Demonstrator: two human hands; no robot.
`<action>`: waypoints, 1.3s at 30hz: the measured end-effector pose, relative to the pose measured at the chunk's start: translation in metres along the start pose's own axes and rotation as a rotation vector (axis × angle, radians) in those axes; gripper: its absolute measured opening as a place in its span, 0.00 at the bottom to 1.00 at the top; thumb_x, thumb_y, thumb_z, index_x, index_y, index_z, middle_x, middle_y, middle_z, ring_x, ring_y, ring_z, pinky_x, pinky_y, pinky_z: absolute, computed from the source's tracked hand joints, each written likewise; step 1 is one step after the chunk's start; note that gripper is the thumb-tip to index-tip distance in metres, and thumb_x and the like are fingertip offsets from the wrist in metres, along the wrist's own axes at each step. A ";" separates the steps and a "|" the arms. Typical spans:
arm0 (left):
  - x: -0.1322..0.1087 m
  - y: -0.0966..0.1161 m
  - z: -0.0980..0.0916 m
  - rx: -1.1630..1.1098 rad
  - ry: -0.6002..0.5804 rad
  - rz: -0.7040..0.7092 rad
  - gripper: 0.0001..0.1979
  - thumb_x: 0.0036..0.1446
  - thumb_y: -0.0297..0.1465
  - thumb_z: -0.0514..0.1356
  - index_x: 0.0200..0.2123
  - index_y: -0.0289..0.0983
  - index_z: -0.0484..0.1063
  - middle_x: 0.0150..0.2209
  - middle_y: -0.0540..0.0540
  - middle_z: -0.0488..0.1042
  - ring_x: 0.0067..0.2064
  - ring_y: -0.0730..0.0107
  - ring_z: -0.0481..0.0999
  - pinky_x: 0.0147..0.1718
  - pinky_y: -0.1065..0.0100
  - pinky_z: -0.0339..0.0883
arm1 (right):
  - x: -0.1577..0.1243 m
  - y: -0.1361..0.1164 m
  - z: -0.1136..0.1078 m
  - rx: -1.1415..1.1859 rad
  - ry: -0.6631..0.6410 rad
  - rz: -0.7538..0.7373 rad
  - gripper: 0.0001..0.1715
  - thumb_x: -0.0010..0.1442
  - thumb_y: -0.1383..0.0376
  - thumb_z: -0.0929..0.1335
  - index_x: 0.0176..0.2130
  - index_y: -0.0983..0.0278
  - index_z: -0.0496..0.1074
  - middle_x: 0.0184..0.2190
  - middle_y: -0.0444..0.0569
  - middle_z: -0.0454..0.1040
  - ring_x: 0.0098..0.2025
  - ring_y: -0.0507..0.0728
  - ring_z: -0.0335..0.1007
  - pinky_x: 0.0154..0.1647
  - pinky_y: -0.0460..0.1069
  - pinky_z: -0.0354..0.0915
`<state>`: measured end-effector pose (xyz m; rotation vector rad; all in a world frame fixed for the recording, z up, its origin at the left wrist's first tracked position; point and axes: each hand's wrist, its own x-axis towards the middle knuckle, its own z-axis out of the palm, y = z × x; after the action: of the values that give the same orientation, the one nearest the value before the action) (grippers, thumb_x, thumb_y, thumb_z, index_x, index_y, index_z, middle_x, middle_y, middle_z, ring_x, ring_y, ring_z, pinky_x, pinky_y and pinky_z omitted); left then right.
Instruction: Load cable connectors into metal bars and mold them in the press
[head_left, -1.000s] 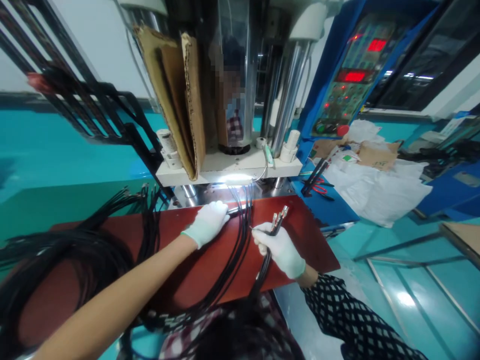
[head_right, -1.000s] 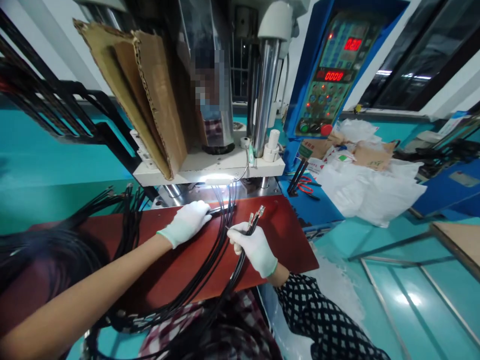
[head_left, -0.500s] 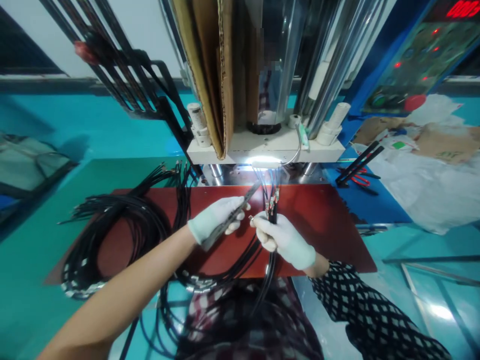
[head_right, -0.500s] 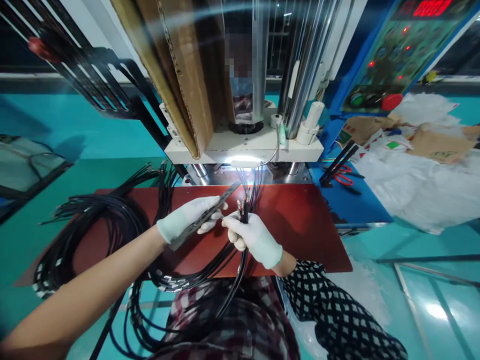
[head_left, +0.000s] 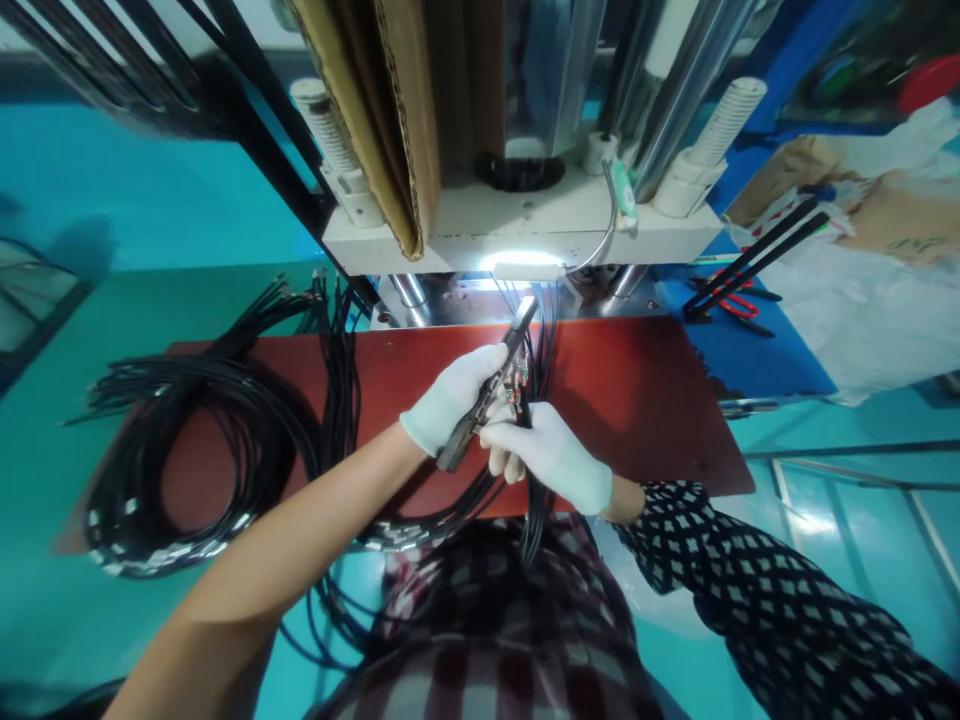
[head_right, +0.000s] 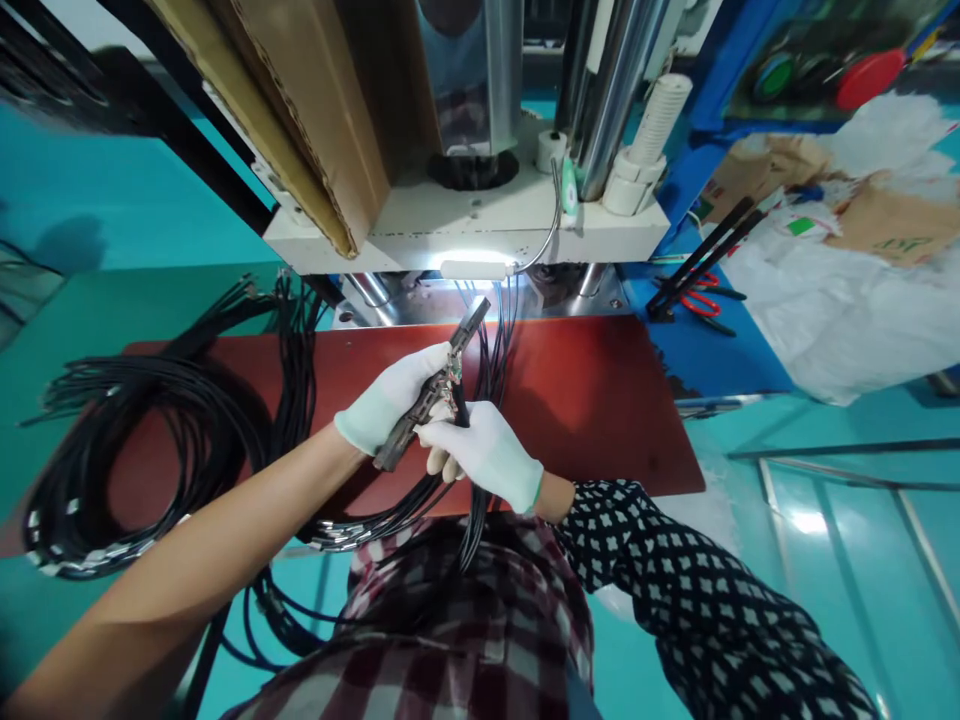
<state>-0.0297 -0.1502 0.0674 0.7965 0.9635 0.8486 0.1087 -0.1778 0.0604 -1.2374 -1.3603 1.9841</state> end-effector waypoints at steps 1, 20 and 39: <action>-0.001 0.000 0.000 0.020 0.016 0.027 0.16 0.67 0.41 0.51 0.30 0.38 0.61 0.15 0.55 0.62 0.14 0.76 0.61 0.11 0.76 0.55 | 0.000 0.000 0.001 0.004 0.006 0.008 0.10 0.57 0.65 0.69 0.26 0.67 0.73 0.17 0.45 0.74 0.16 0.48 0.66 0.17 0.41 0.62; -0.004 0.000 -0.003 0.246 0.016 0.295 0.18 0.66 0.44 0.55 0.31 0.37 0.61 0.23 0.54 0.63 0.20 0.80 0.62 0.19 0.75 0.55 | -0.018 0.027 0.001 0.157 0.344 -0.302 0.12 0.62 0.57 0.69 0.40 0.63 0.72 0.36 0.47 0.74 0.37 0.52 0.72 0.44 0.49 0.71; -0.005 -0.007 -0.009 0.173 -0.099 0.257 0.19 0.68 0.43 0.54 0.30 0.36 0.62 0.23 0.53 0.64 0.20 0.80 0.63 0.18 0.76 0.58 | -0.013 0.007 -0.002 -0.032 0.200 -0.213 0.15 0.59 0.57 0.69 0.27 0.65 0.73 0.17 0.42 0.70 0.18 0.48 0.64 0.21 0.44 0.62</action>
<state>-0.0378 -0.1556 0.0599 1.1190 0.8660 0.9456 0.1182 -0.1890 0.0591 -1.2132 -1.3660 1.6546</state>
